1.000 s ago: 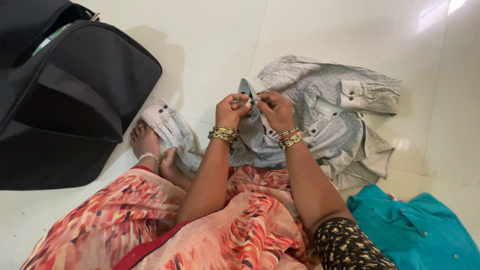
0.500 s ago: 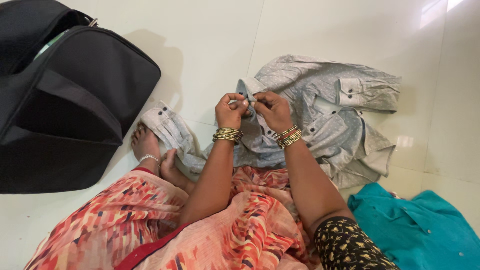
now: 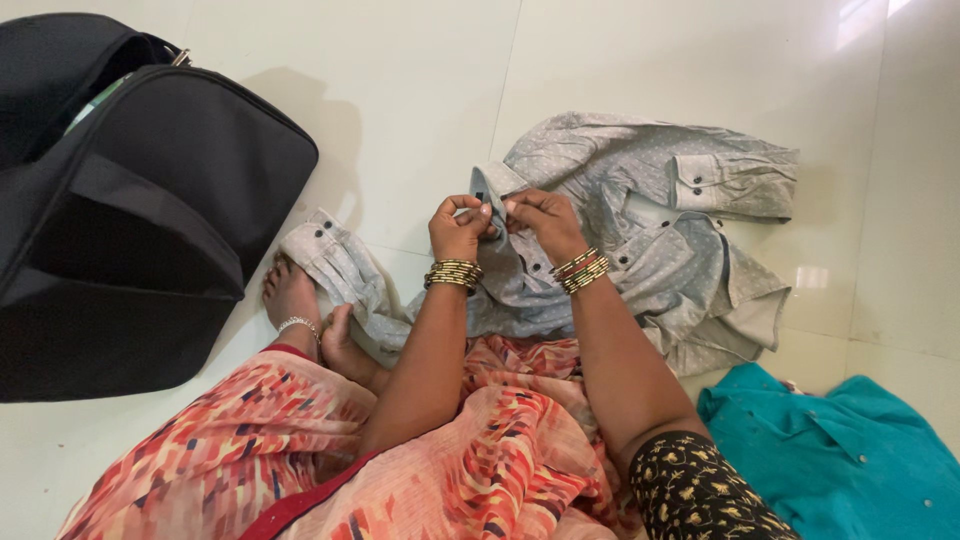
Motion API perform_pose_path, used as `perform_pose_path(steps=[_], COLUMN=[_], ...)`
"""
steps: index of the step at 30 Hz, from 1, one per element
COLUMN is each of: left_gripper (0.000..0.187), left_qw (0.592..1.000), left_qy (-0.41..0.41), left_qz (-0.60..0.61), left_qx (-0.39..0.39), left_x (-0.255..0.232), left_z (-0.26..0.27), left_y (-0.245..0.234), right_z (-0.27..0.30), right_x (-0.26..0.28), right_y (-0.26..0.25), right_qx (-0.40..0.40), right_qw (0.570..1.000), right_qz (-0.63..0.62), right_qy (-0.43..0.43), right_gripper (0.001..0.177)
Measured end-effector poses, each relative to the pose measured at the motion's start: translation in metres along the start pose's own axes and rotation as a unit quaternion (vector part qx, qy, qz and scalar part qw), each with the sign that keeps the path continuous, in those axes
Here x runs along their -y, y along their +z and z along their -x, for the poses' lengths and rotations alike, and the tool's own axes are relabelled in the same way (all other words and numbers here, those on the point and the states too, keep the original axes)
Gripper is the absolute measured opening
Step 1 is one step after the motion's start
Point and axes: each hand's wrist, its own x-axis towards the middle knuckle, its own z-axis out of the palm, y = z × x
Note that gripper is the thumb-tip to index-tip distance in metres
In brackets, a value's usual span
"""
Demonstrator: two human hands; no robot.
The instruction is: The person buttons a shirt by hand while sitting on the floor and then folds it.
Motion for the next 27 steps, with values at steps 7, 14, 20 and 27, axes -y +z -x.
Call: perform_pose_path(steps=[7,14,20,27], left_gripper=[0.022,0.019,0.017,0.016], left_qw=[0.999,0.998,0.999,0.994], left_qy=[-0.006,-0.003,0.012,0.054], left_qz=[0.003,-0.007,-0.044,-0.096], left_qx=[0.044,0.064,0.028,-0.014], left_x=[0.000,0.005,0.007,0.014], left_z=[-0.002,-0.006,-0.007,0.001], left_y=[-0.003,-0.002,-0.002,0.007], right_z=[-0.003,-0.006,-0.010,-0.018], right_x=[0.002,0.002,-0.010,-0.047], right_y=[-0.002,-0.003,-0.003,-0.006], right_qx=[-0.007,0.020,0.007,-0.034], right_qw=[0.994,0.989,0.993,0.996], right_qz=[-0.074,-0.089,-0.023,0.035], right_qy=[0.082,0.118,0.117,0.071], right_gripper=[0.014,0.016,0.017,0.014])
